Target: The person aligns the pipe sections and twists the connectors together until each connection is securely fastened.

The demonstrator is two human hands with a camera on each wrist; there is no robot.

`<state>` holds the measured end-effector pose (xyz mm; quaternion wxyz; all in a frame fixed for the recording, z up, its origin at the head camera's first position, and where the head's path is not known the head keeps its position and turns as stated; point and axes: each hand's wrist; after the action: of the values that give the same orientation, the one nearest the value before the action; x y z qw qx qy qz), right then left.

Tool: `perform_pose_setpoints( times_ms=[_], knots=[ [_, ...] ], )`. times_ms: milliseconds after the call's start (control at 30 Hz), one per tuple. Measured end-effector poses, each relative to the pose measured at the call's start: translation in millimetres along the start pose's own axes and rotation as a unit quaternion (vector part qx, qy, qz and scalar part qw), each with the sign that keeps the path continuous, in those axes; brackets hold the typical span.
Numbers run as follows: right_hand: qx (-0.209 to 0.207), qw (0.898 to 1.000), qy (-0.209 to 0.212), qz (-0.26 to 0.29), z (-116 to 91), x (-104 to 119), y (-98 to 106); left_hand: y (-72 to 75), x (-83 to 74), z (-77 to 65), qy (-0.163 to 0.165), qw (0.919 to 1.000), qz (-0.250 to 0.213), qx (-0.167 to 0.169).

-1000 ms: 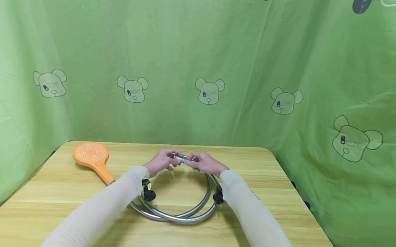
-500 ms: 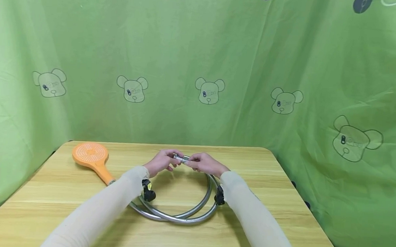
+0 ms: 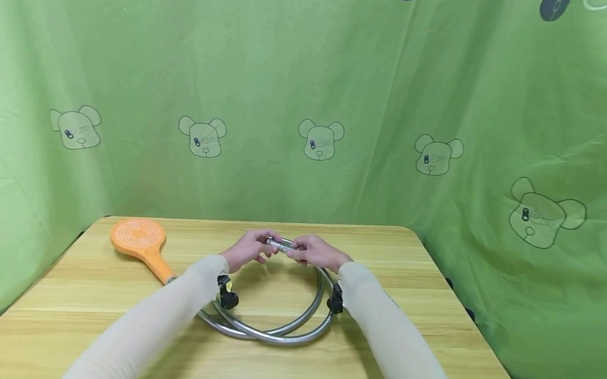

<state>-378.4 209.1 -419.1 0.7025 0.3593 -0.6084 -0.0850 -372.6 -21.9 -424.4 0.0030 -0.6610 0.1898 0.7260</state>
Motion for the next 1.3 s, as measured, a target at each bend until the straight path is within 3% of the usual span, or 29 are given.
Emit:
perform_pose_setpoints(
  times_ms=[200, 400, 800, 1033, 1300],
  knots=[
    [-0.003, 1.0, -0.006, -0.006, -1.8, 1.6, 0.2, -2.1, -9.6, -6.8, 0.006, 1.0, -0.004, 0.0],
    [-0.006, 1.0, -0.002, -0.019, -3.0, 3.0, 2.5, -4.6, -2.4, 0.9, 0.002, 0.9999, -0.009, -0.006],
    [-0.026, 0.999, 0.006, -0.044, -8.5, 8.4, 8.8, -6.6, -9.5, 2.5, 0.001, 0.9999, -0.013, 0.001],
    [-0.052, 0.997, 0.012, -0.055, -9.9, -0.3, 17.8, -5.4, -14.9, -1.9, -0.014, 0.9998, -0.014, 0.0],
    [-0.087, 0.994, 0.013, -0.062, -12.2, -12.9, 25.7, 2.4, -11.9, -4.4, -0.014, 0.9998, 0.017, 0.0]
  ],
)
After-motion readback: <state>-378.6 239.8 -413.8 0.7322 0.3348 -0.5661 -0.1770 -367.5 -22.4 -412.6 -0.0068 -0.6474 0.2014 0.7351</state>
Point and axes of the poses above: each hand's wrist, its own z-axis towards the middle knuckle, its own y-axis out of the back of the hand, x = y × z, and after that the axes turned 9 degrees about -x, right-handed
